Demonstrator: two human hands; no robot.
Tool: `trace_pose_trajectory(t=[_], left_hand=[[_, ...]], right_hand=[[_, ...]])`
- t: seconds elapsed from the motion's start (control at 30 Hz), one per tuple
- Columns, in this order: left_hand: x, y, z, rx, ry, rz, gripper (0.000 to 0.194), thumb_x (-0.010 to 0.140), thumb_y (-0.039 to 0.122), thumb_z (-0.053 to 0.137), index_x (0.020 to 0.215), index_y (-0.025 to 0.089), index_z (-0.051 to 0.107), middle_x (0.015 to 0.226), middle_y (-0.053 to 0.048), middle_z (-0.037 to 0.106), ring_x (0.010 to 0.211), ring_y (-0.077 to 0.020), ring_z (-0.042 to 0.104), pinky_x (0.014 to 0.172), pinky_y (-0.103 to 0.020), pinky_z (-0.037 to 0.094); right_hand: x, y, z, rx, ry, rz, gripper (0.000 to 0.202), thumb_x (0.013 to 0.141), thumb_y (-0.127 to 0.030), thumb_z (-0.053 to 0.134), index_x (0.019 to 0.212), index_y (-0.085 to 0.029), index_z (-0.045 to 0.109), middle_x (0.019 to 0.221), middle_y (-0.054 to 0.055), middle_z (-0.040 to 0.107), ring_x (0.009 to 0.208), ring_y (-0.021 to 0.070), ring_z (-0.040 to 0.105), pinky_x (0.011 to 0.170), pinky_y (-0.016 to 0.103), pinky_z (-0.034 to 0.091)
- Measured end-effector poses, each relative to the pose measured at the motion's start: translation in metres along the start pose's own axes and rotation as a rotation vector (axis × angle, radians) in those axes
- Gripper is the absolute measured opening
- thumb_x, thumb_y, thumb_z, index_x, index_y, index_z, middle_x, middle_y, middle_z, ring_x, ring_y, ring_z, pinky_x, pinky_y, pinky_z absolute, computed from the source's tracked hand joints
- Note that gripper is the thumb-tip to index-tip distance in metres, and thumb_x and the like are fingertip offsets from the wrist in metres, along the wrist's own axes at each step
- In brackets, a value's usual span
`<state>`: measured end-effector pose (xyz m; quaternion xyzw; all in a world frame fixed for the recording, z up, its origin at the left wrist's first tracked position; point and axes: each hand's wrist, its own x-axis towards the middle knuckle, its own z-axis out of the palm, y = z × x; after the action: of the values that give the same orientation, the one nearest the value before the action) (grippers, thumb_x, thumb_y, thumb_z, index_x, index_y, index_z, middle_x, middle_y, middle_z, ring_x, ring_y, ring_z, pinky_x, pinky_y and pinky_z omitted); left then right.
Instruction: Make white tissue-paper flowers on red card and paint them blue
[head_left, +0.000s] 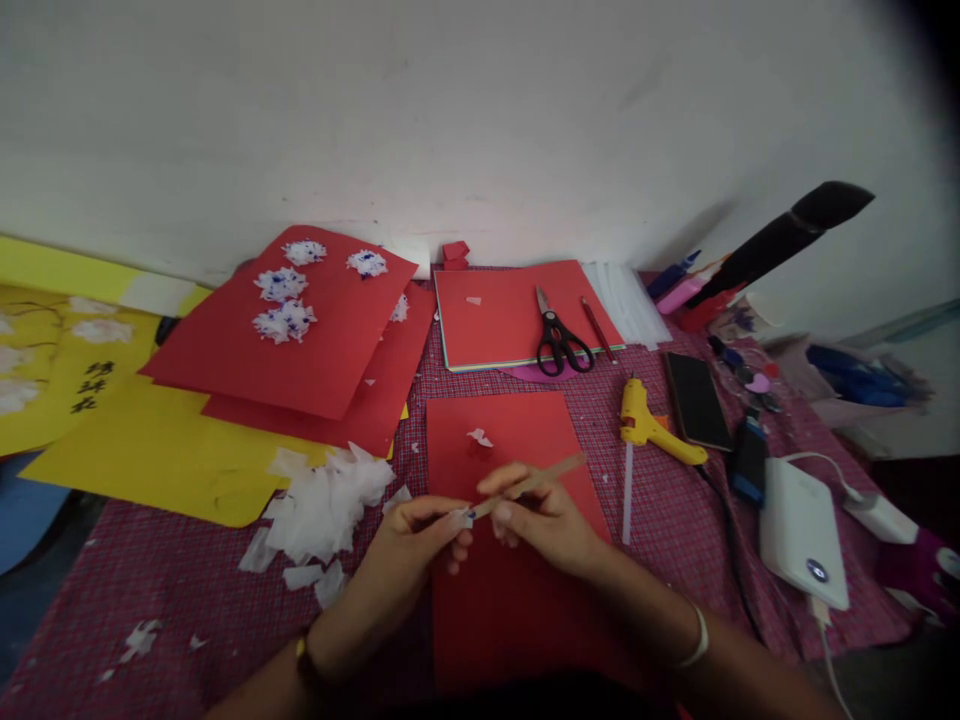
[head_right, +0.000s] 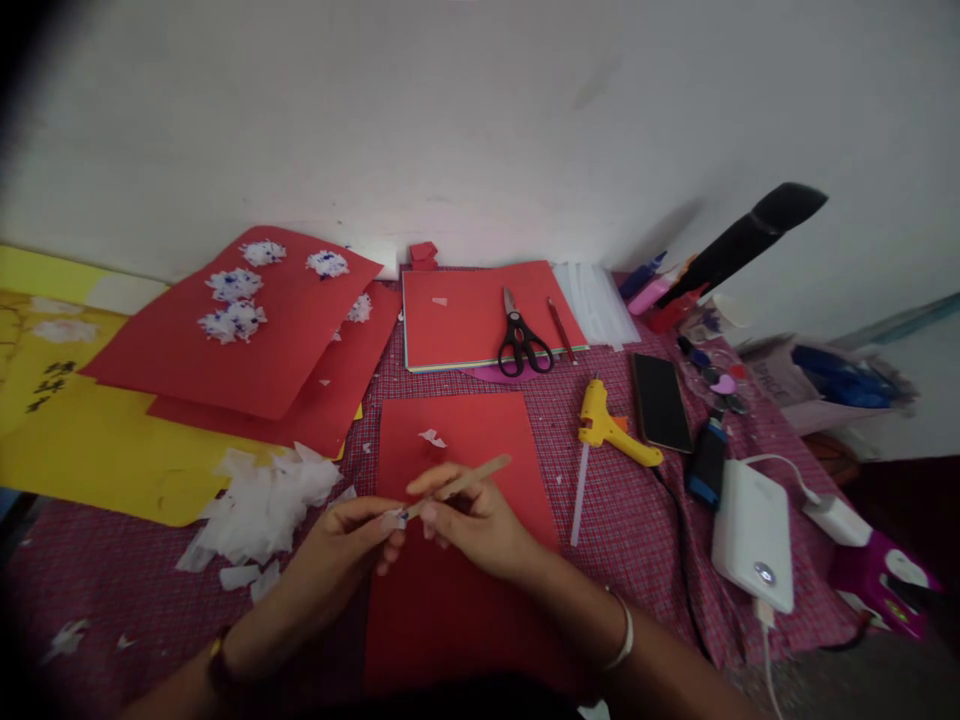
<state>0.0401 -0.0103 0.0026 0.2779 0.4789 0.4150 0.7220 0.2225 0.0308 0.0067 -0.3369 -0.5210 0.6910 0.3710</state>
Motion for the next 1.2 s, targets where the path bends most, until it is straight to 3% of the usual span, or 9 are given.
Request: trace_pose_trajectory(t=[0.1, 0.2, 0.37, 0.5, 0.63, 0.77, 0.93, 1.07, 1.2], left_hand=[[0.004, 0.001, -0.001, -0.193, -0.056, -0.202, 0.026, 0.066, 0.035, 0.082, 0.082, 0.016, 0.073, 0.062, 0.000, 0.063, 0.050, -0.0056, 0.052, 0.047, -0.015, 0.039], [0.003, 0.001, 0.000, -0.062, -0.027, -0.101, 0.028, 0.073, 0.038, 0.075, 0.087, 0.014, 0.073, 0.064, -0.001, 0.064, 0.054, -0.0079, 0.054, 0.049, -0.018, 0.042], [-0.005, -0.006, -0.002, 0.646, 0.005, 0.491, 0.022, 0.089, 0.022, 0.054, 0.103, 0.019, 0.071, 0.083, -0.005, 0.072, 0.071, -0.0138, 0.066, 0.066, -0.024, 0.053], [-0.009, -0.019, -0.007, 1.023, -0.039, 0.867, 0.049, 0.091, 0.009, 0.050, 0.137, 0.025, 0.047, 0.108, -0.006, 0.071, 0.093, -0.0140, 0.068, 0.084, -0.024, 0.052], [-0.006, -0.012, -0.007, 1.084, -0.071, 0.835, 0.056, 0.089, 0.015, 0.057, 0.141, 0.022, 0.038, 0.113, -0.008, 0.068, 0.099, -0.0155, 0.066, 0.085, -0.025, 0.052], [0.009, 0.024, -0.004, 1.131, -0.016, 0.751, 0.021, 0.089, 0.017, 0.053, 0.108, 0.019, 0.063, 0.096, -0.005, 0.068, 0.085, -0.0146, 0.065, 0.074, -0.024, 0.051], [0.041, 0.066, 0.011, 1.374, -0.054, 0.745, 0.017, 0.091, 0.019, 0.049, 0.095, 0.019, 0.066, 0.090, -0.005, 0.062, 0.083, -0.0167, 0.060, 0.076, -0.029, 0.048], [0.065, 0.069, 0.021, 1.592, -0.093, 0.803, 0.021, 0.088, 0.014, 0.051, 0.104, 0.016, 0.066, 0.117, -0.013, 0.059, 0.111, -0.0264, 0.052, 0.096, -0.044, 0.043], [0.081, 0.060, 0.020, 1.701, -0.092, 0.783, 0.018, 0.086, 0.014, 0.054, 0.099, 0.018, 0.067, 0.124, -0.013, 0.057, 0.115, -0.0289, 0.050, 0.098, -0.047, 0.043]], right_hand=[[0.000, -0.002, -0.005, 0.014, -0.075, 0.000, 0.015, 0.084, -0.034, 0.068, 0.088, -0.020, 0.069, 0.068, 0.000, 0.064, 0.053, 0.0087, 0.058, 0.048, 0.020, 0.048], [0.001, 0.000, -0.003, -0.058, 0.034, -0.002, 0.019, 0.086, -0.036, 0.065, 0.083, -0.019, 0.072, 0.068, 0.002, 0.068, 0.050, 0.0093, 0.058, 0.046, 0.021, 0.049], [0.002, 0.008, 0.008, 0.007, 0.127, 0.046, 0.029, 0.088, -0.043, 0.060, 0.075, -0.017, 0.066, 0.062, 0.001, 0.067, 0.045, 0.0088, 0.056, 0.043, 0.020, 0.046], [0.002, 0.013, 0.010, 0.264, 0.046, 0.210, 0.028, 0.086, -0.044, 0.063, 0.078, -0.018, 0.059, 0.055, -0.001, 0.065, 0.040, 0.0082, 0.054, 0.039, 0.017, 0.042], [0.008, 0.006, -0.006, 0.461, 0.028, 0.280, 0.028, 0.079, -0.044, 0.069, 0.075, -0.018, 0.060, 0.047, -0.004, 0.058, 0.034, 0.0074, 0.046, 0.033, 0.016, 0.036], [0.021, -0.008, -0.038, 0.492, 0.236, 0.143, 0.027, 0.076, -0.043, 0.071, 0.074, -0.018, 0.061, 0.043, -0.007, 0.050, 0.032, 0.0061, 0.037, 0.035, 0.018, 0.036], [0.035, -0.003, -0.064, 0.296, 0.430, -0.010, 0.025, 0.076, -0.040, 0.070, 0.077, -0.017, 0.061, 0.054, -0.003, 0.060, 0.040, 0.0072, 0.048, 0.037, 0.018, 0.036], [0.040, 0.005, -0.065, 0.145, 0.397, -0.016, 0.026, 0.080, -0.042, 0.064, 0.078, -0.016, 0.058, 0.056, -0.003, 0.060, 0.041, 0.0070, 0.049, 0.040, 0.019, 0.038], [0.040, 0.006, -0.062, 0.021, 0.341, -0.022, 0.020, 0.084, -0.036, 0.058, 0.077, -0.017, 0.055, 0.057, -0.004, 0.058, 0.043, 0.0071, 0.048, 0.043, 0.020, 0.038]])
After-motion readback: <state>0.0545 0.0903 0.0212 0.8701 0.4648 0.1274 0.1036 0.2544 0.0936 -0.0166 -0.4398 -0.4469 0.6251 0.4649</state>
